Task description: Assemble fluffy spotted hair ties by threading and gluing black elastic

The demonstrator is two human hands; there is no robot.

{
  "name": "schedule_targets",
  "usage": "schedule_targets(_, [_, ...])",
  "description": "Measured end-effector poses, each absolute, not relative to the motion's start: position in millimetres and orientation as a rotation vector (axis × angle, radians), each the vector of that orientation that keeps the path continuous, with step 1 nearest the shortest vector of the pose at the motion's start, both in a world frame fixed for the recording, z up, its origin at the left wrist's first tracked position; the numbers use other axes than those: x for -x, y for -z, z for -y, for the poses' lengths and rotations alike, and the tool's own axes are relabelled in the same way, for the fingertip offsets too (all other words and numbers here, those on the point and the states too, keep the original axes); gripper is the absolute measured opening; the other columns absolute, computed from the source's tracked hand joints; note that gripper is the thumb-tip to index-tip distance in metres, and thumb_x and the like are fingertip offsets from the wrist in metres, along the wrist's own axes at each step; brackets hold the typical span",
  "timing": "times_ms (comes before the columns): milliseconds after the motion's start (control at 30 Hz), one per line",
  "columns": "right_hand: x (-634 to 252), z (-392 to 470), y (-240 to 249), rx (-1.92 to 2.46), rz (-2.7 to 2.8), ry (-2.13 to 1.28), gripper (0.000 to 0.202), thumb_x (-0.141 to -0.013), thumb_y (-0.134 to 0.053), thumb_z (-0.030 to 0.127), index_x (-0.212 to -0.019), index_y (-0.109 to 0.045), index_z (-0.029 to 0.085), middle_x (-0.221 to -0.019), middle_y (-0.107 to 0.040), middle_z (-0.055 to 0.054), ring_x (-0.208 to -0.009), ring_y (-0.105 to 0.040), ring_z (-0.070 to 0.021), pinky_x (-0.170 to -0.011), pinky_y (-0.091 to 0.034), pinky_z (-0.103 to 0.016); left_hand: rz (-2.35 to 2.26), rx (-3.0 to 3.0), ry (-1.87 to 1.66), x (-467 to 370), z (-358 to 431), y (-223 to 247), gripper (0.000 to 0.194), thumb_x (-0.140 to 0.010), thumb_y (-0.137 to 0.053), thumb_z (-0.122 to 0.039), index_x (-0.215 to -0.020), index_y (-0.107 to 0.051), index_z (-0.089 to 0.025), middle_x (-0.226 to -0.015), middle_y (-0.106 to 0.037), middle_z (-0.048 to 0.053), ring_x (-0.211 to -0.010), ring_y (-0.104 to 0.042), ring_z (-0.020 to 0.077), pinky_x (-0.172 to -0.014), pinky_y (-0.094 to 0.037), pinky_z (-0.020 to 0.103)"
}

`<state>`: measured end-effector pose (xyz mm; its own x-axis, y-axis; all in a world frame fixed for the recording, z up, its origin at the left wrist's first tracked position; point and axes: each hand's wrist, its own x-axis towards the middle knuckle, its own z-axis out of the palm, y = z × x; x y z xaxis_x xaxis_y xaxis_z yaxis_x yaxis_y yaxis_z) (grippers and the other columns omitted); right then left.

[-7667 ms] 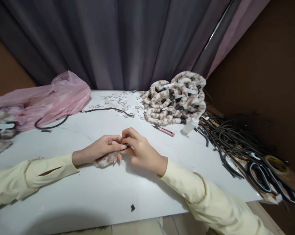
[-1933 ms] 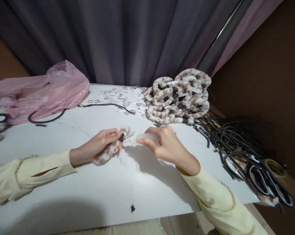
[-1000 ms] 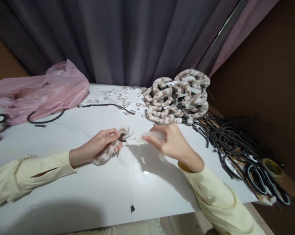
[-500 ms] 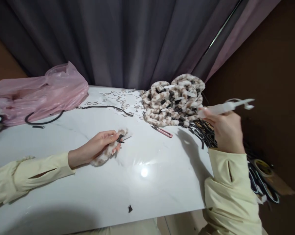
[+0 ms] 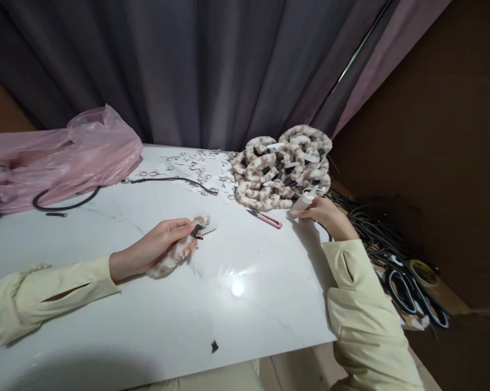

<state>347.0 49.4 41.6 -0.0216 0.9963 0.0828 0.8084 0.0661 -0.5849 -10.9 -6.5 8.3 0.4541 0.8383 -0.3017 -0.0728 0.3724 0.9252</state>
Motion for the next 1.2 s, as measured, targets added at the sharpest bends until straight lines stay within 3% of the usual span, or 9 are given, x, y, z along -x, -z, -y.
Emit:
schedule_targets(200, [-329.9,-26.1,-67.3,2.079,2.089,-0.565,0.029,-0.079,-0.057,0.037,-0.071,-0.067,0.011,-0.07,-0.066,-0.014,-0.059,-0.06,-0.0198,-0.05,-0.041,-0.026,-0.907,-1.027,-0.704,10.9,6.0,-7.0,0.031,-0.081,-0.057,-0.043,-0.07,-0.05,-0.015,-0.054,-0.055,0.0,-0.041,-0.043,0.0069,-0.041,-0.031,0.018])
schedule_targets(300, [-294.2,-22.5,-52.5,1.876,2.493,-0.205,0.027,-0.085,-0.052,0.036,-0.083,-0.066,0.014,-0.084,-0.065,-0.013,-0.074,-0.06,-0.021,-0.061,-0.041,-0.027,-0.903,-1.03,-0.71,11.1,6.0,-6.0,0.032,-0.08,-0.057,-0.044,-0.069,-0.05,-0.015,-0.054,-0.055,0.0,-0.04,-0.042,0.006,-0.04,-0.031,0.017])
schedule_targets(433, [-253.7,-28.3,-22.3,1.882,2.59,0.182,0.02,-0.087,-0.044,0.02,-0.088,-0.062,0.012,-0.093,-0.061,-0.014,-0.076,-0.059,-0.022,-0.054,-0.036,-0.026,-0.885,-1.021,-0.71,11.2,6.7,-5.2,0.032,-0.079,-0.058,-0.045,-0.07,-0.051,-0.015,-0.054,-0.056,-0.001,-0.04,-0.043,0.0054,-0.04,-0.033,0.016])
schedule_targets(600, [-238.6,-32.2,-21.2,1.826,2.62,0.292,0.02,-0.086,-0.037,0.008,-0.084,-0.057,0.009,-0.089,-0.061,-0.016,-0.08,-0.059,-0.0238,-0.06,-0.038,-0.027,-0.866,-1.026,-0.716,12.6,4.5,-8.6,0.03,-0.081,-0.056,-0.043,-0.071,-0.05,-0.015,-0.054,-0.054,-0.001,-0.04,-0.042,0.0056,-0.039,-0.033,0.016])
schedule_targets(800, [-236.1,-18.3,-61.4,1.494,2.465,-0.392,0.019,-0.089,-0.034,0.014,-0.075,-0.047,0.018,-0.059,-0.059,-0.003,-0.054,-0.056,-0.0141,-0.055,-0.038,-0.022,-0.793,-1.107,-0.838,17.5,-1.7,-22.0,0.027,-0.085,-0.053,-0.04,-0.075,-0.052,-0.015,-0.061,-0.057,0.002,-0.049,-0.047,0.0069,-0.045,-0.034,0.016])
schedule_targets(933, [-255.1,-20.3,-71.2,1.833,2.452,-0.137,0.017,-0.076,-0.042,0.005,-0.066,-0.047,0.018,-0.054,-0.054,-0.003,-0.047,-0.048,-0.0137,-0.048,-0.028,-0.023,-0.833,-1.107,-0.861,18.2,-1.0,-25.2,0.027,-0.086,-0.05,-0.039,-0.075,-0.053,-0.014,-0.062,-0.056,0.001,-0.049,-0.046,0.0062,-0.046,-0.034,0.015])
schedule_targets(1033, [-267.6,-24.1,-73.3,1.927,2.263,-0.093,0.006,-0.081,-0.048,0.019,-0.078,-0.053,0.017,-0.057,-0.056,-0.003,-0.051,-0.051,-0.0154,-0.05,-0.031,-0.023,-0.856,-1.083,-0.866,17.2,-1.4,-22.6,0.029,-0.085,-0.051,-0.04,-0.072,-0.052,-0.014,-0.061,-0.056,0.002,-0.051,-0.047,0.0068,-0.047,-0.036,0.015])
schedule_targets(1133, [-267.8,-24.5,-73.8,1.868,2.256,-0.211,0.026,-0.079,-0.057,0.042,-0.087,-0.055,0.018,-0.062,-0.06,-0.003,-0.055,-0.053,-0.0169,-0.05,-0.033,-0.024,-0.867,-1.047,-0.902,17.5,-4.0,-19.7,0.029,-0.084,-0.053,-0.04,-0.071,-0.05,-0.014,-0.063,-0.057,0.002,-0.052,-0.049,0.0075,-0.049,-0.038,0.016])
schedule_targets(1200, [-265.0,-25.5,-70.3,1.955,2.262,-0.062,0.026,-0.078,-0.058,0.043,-0.084,-0.055,0.018,-0.064,-0.061,-0.005,-0.056,-0.054,-0.0183,-0.049,-0.032,-0.025,-0.872,-1.02,-0.927,18.9,-5.8,-18.5,0.028,-0.083,-0.054,-0.041,-0.072,-0.05,-0.015,-0.064,-0.058,0.002,-0.053,-0.05,0.0081,-0.049,-0.038,0.016])
